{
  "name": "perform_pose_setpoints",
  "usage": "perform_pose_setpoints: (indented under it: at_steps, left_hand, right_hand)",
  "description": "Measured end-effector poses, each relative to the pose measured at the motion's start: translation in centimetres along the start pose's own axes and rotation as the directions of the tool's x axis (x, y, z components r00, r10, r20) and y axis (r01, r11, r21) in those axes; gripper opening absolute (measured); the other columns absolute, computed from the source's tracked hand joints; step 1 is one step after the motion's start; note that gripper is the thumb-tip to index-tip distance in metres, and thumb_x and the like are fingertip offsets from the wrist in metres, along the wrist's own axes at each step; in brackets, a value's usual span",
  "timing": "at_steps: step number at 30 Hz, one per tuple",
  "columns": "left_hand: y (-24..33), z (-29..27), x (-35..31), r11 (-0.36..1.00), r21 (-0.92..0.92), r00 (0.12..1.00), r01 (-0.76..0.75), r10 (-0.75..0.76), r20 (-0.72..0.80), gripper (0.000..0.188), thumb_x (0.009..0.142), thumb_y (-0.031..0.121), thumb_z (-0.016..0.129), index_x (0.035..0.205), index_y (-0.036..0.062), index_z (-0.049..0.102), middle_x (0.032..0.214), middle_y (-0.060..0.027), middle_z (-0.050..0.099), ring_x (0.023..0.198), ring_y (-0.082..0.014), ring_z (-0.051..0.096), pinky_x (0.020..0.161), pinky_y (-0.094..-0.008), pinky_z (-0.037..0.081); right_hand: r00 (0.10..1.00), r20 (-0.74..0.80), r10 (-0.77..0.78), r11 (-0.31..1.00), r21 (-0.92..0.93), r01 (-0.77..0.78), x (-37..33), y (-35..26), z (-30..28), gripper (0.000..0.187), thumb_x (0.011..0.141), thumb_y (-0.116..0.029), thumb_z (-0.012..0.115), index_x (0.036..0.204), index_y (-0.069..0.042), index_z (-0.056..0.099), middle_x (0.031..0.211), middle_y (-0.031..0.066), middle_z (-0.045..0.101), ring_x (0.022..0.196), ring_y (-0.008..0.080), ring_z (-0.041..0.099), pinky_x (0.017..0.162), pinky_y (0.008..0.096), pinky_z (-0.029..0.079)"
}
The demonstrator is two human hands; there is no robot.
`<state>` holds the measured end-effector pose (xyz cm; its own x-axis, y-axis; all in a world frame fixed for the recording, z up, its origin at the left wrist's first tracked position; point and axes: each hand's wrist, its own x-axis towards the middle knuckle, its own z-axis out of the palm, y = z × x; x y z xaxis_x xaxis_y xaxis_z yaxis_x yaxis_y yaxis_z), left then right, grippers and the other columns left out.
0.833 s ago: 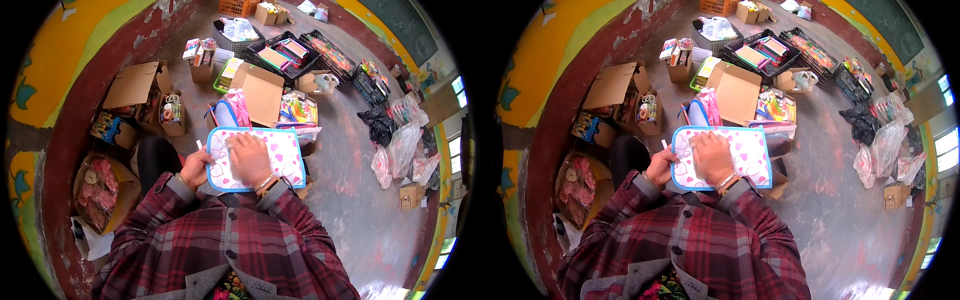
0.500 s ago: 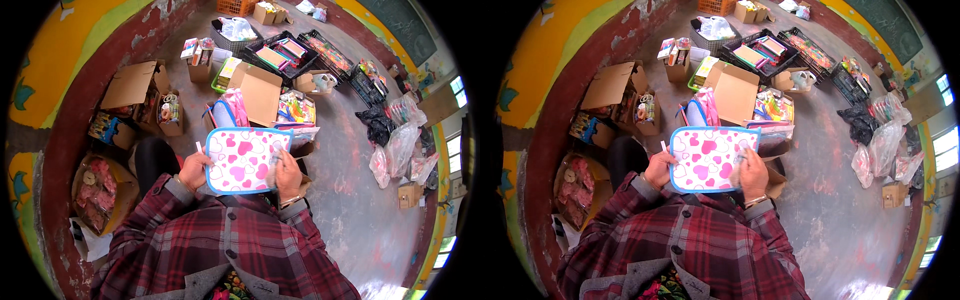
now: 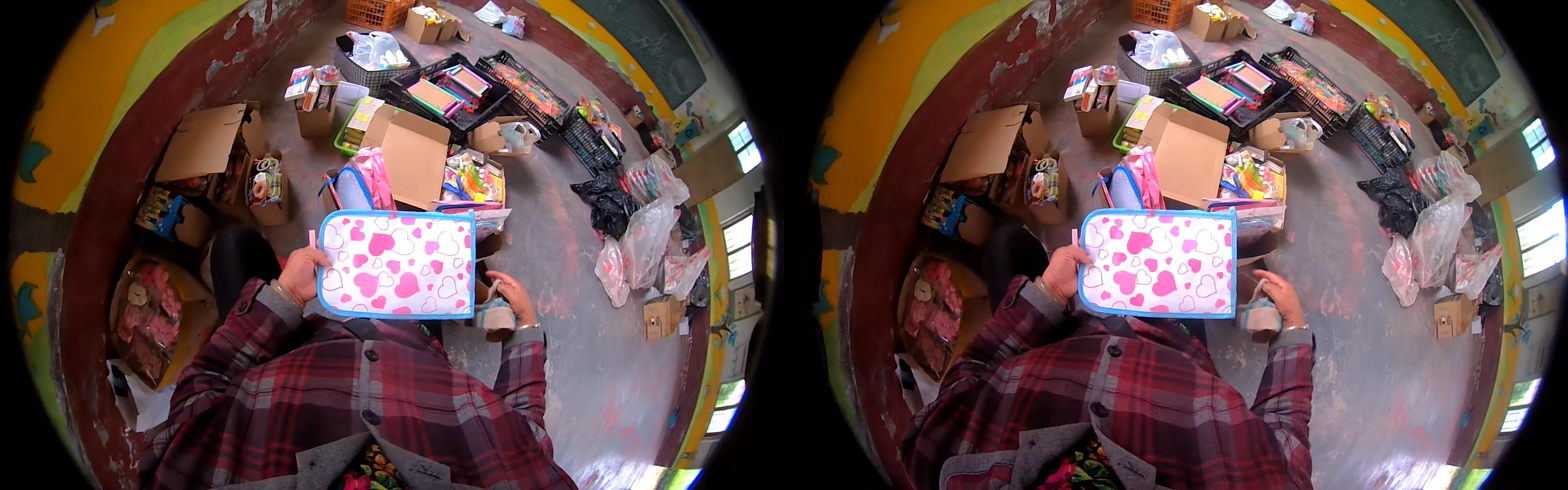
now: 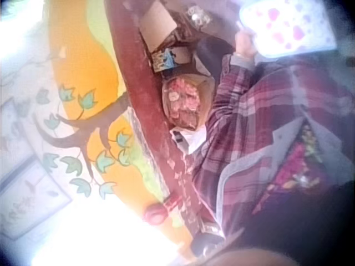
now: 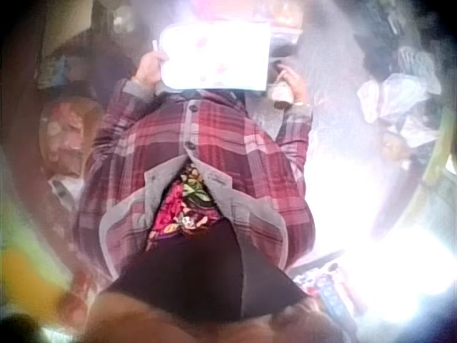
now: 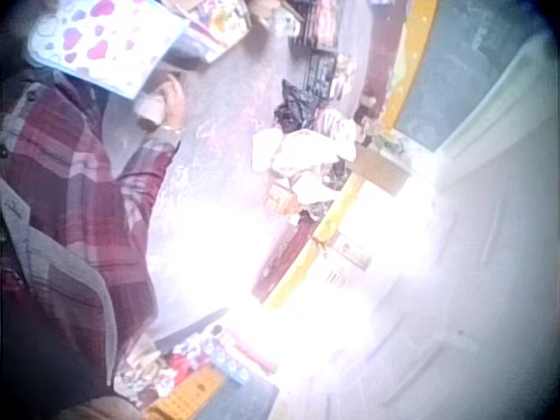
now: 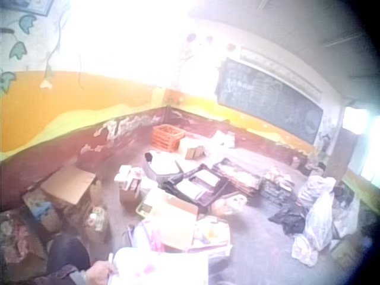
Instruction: The person sits on the floor and repeatedly picks up small, colorful, insulated lunch boxes from a pile. They unfold each box, display the front and back designs to the camera, and place them into a cardboard box. The person handles the items one at a time, showing various patterns including flowers, hearts, and cartoon characters.
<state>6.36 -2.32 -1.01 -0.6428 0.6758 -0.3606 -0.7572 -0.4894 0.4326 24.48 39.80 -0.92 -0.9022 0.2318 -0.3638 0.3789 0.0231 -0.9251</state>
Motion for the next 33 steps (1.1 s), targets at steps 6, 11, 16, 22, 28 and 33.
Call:
perform_pose_setpoints:
  at_steps: [6, 11, 16, 22, 28, 33]
  left_hand:
    - [0.7, 0.4, 0.0, 0.999, -0.018, 0.999, 0.034, -0.035, -0.03, 0.063, 0.067, -0.006, 0.04, 0.13, -0.0051, 0.032, 0.119, -0.0227, 0.053, 0.106, -0.0377, 0.056, 0.093, -0.0485, 0.046]
    - [0.8, 1.5, -0.9, 0.999, 0.011, 0.995, -0.053, 0.054, -0.082, 0.052, 0.069, -0.008, 0.04, 0.121, -0.0073, 0.041, 0.112, -0.0212, 0.056, 0.103, -0.0354, 0.058, 0.09, -0.0465, 0.048]
    - [0.8, 1.0, -0.2, 0.999, -0.032, 0.999, -0.041, 0.04, -0.03, 0.048, 0.071, -0.007, 0.039, 0.119, -0.0072, 0.045, 0.113, -0.0208, 0.057, 0.103, -0.033, 0.058, 0.092, -0.0438, 0.047]
    - [0.6, -0.7, 3.5, 0.993, -0.087, 0.996, -0.085, 0.088, 0.028, 0.045, 0.078, 0.008, 0.046, 0.123, -0.0015, 0.044, 0.114, -0.019, 0.055, 0.101, -0.0264, 0.057, 0.079, -0.0341, 0.05]
    - [-0.9, -4.6, 11.1, 0.126, 0.992, 0.926, 0.012, 0.372, -0.058, 0.046, 0.08, 0.01, 0.05, 0.125, 0.0054, 0.046, 0.097, -0.0176, 0.064, 0.092, -0.0312, 0.061, 0.075, -0.0409, 0.048]
    - [1.1, -4.1, 11.1, -0.331, 0.935, 0.953, 0.131, 0.301, -0.027, 0.038, 0.078, 0.011, 0.054, 0.116, 0.0072, 0.054, 0.095, -0.02, 0.064, 0.091, -0.037, 0.061, 0.075, -0.0458, 0.048]
  right_hand:
    - [0.873, 0.453, 0.18, 0.978, 0.009, -0.207, 1.1, -9.2, 4.0, 0.044, 0.077, -0.008, 0.051, 0.119, 0.005, 0.053, 0.104, 0.0076, 0.062, 0.089, 0.0137, 0.06, 0.077, 0.0256, 0.049]
    - [0.85, 0.493, 0.184, 0.976, 0.013, -0.218, 1.3, -10.7, 5.4, 0.036, 0.083, -0.012, 0.057, 0.115, 0.003, 0.057, 0.108, 0.007, 0.061, 0.097, 0.0158, 0.058, 0.088, 0.0291, 0.046]
    - [0.936, 0.333, 0.115, 0.961, -0.276, -0.02, -0.6, -14.4, 7.8, 0.027, 0.083, -0.013, 0.056, 0.104, 0.002, 0.063, 0.093, 0.0026, 0.062, 0.082, 0.0125, 0.058, 0.074, 0.0272, 0.048]
    - [0.982, 0.188, 0.02, 0.952, -0.304, 0.039, -1.6, -24.0, 8.9, 0.019, 0.082, -0.007, 0.054, 0.097, 0.001, 0.064, 0.082, 0.0019, 0.064, 0.067, 0.0089, 0.059, 0.06, 0.0222, 0.047]
    - [0.919, 0.393, -0.038, 0.84, -0.486, 0.243, 4.9, -28.4, 12.2, 0.018, 0.084, -0.007, 0.054, 0.096, 0.004, 0.062, 0.079, -0.0019, 0.06, 0.069, 0.0058, 0.053, 0.059, 0.0217, 0.042]
    - [0.88, 0.471, -0.058, 0.766, -0.544, 0.342, 9.7, -28.3, 15.4, 0.018, 0.082, -0.009, 0.056, 0.092, 0.005, 0.063, 0.075, -0.0025, 0.058, 0.069, 0.0055, 0.05, 0.06, 0.023, 0.042]
